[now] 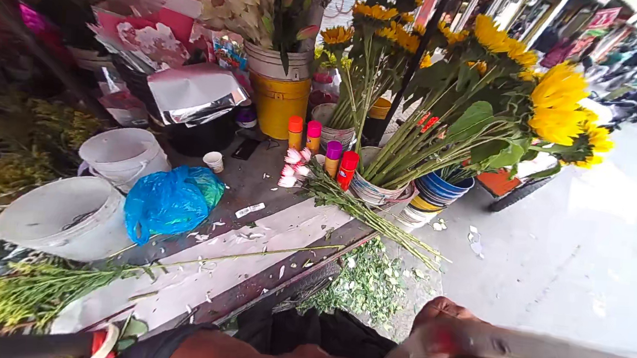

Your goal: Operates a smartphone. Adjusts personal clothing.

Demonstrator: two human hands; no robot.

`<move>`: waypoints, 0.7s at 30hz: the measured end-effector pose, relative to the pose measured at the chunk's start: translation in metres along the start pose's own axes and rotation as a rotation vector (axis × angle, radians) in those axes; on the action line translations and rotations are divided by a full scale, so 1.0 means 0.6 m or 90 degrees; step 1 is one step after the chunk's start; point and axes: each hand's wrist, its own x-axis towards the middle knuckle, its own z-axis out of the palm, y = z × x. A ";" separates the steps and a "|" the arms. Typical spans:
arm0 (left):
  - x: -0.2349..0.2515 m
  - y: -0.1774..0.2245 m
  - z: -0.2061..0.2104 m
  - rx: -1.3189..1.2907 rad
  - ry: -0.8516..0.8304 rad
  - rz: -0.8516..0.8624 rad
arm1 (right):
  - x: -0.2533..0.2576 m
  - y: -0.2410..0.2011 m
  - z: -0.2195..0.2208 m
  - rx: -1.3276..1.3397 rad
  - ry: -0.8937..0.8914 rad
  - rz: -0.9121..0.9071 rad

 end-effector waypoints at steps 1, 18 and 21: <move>-0.008 -0.007 0.002 0.003 0.054 -0.017 | 0.018 -0.015 0.000 -0.037 -0.006 0.031; -0.019 -0.031 -0.018 -0.102 0.221 -0.146 | 0.049 0.056 0.054 0.037 -0.039 0.135; -0.019 -0.032 -0.018 -0.121 0.222 -0.150 | 0.051 0.061 0.043 0.129 -0.078 0.146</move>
